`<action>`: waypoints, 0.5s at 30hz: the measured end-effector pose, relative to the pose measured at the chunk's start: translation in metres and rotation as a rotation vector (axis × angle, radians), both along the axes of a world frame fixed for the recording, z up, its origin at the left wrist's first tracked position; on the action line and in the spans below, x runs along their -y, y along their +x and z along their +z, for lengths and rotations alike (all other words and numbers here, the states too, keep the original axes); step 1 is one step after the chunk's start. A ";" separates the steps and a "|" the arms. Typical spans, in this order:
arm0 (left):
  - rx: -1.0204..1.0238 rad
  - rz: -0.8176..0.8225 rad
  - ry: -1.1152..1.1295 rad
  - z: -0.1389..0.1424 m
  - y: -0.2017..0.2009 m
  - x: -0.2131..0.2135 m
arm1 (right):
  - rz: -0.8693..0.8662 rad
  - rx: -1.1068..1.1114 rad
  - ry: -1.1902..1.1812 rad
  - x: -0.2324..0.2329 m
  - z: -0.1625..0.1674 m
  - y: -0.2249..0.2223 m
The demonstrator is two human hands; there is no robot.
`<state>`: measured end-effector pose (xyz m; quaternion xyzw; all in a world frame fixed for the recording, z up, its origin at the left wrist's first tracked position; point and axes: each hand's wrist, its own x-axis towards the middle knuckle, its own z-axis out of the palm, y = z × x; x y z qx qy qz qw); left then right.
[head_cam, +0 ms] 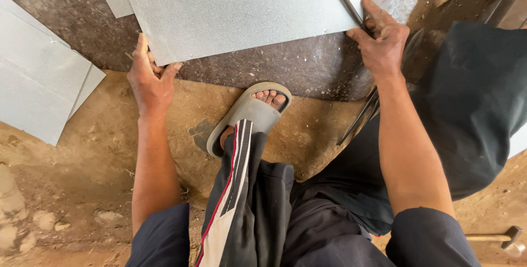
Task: The person sits on the ground at a low metal work surface, positions flat galvanized sheet metal pieces, marks lines on them with a scribe, and cuts along the marked edges with tin snips, handling several sheets one at a time.
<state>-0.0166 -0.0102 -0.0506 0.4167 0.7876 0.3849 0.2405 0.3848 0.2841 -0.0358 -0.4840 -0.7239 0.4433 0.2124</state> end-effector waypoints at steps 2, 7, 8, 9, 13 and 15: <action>0.014 0.002 0.003 -0.003 -0.001 0.000 | -0.043 0.079 -0.018 0.000 0.001 -0.002; -0.035 0.063 0.023 -0.009 -0.010 0.006 | -0.017 -0.052 -0.057 0.006 -0.009 -0.006; -0.128 0.066 -0.015 -0.009 -0.011 0.007 | 0.069 -0.072 0.054 0.006 -0.012 -0.005; -0.157 0.067 0.006 -0.010 -0.013 0.008 | 0.092 -0.065 0.065 0.007 -0.014 -0.003; -0.215 0.055 0.033 -0.009 -0.015 0.010 | 0.133 -0.030 0.062 0.006 -0.022 0.007; -0.230 0.057 0.047 -0.008 -0.015 0.009 | 0.126 -0.040 0.036 0.007 -0.024 0.008</action>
